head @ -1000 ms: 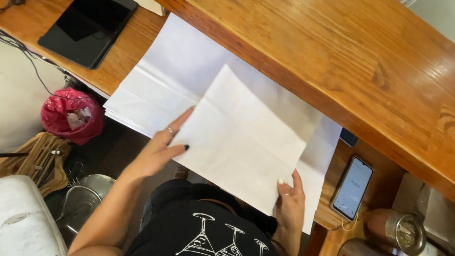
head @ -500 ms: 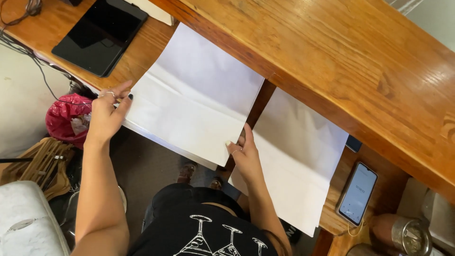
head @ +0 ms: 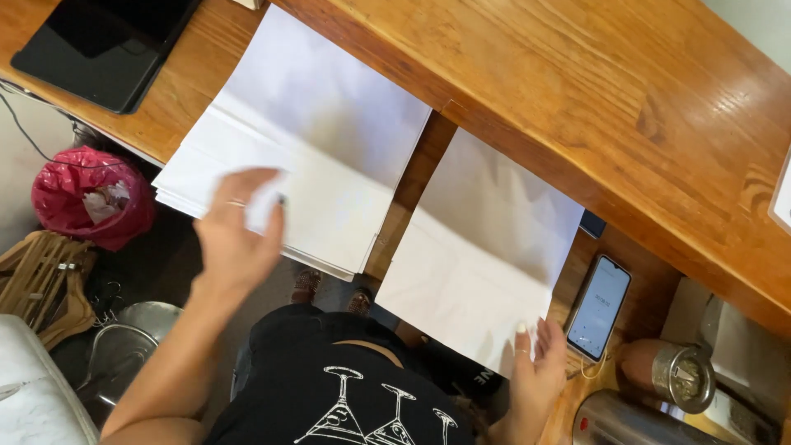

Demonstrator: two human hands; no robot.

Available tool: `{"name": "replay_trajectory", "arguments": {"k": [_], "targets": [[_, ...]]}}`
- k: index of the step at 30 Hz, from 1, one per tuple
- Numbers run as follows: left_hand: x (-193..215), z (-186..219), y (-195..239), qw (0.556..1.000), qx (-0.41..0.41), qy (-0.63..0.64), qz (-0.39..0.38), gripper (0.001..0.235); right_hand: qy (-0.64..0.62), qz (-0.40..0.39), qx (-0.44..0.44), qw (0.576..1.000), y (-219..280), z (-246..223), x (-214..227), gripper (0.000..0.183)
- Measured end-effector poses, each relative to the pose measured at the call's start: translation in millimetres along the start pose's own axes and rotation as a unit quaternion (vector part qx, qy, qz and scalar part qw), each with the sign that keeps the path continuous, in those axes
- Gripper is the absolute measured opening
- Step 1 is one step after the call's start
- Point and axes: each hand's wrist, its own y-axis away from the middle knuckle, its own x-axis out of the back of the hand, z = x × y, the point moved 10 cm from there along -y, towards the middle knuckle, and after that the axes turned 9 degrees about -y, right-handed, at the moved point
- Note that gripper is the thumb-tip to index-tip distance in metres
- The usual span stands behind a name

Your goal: Folding flat paper bags along pre-existing creases and stacking them on a wooden counter.

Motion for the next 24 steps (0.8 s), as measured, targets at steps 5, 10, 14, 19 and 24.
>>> {"name": "replay_trajectory", "arguments": {"k": [5, 10, 14, 19, 24], "targets": [[-112.0, 78.6, 59.5, 0.899, 0.047, 0.159, -0.405, 0.070, 0.021, 0.005, -0.105, 0.994, -3.7, 59.2, 21.4, 0.073], [-140.8, 104.8, 105.3, 0.790, 0.115, 0.187, -0.572, 0.089, -0.099, -0.018, -0.063, 0.993, -12.4, 85.5, 14.0, 0.065], [-146.6, 116.2, 116.6, 0.765, 0.080, 0.193, -0.610, 0.091, -0.139, -0.007, -0.102, 0.985, -3.9, 66.3, 15.9, 0.061], [-135.3, 121.5, 107.2, 0.743, 0.147, 0.206, -0.619, 0.091, -0.170, -0.034, -0.108, 0.979, -2.7, 69.3, 27.8, 0.071], [-124.9, 100.6, 78.2, 0.800, 0.263, 0.311, -0.440, 0.071, -0.185, -0.066, -0.088, 0.977, -5.0, 53.8, 39.3, 0.074]]}}
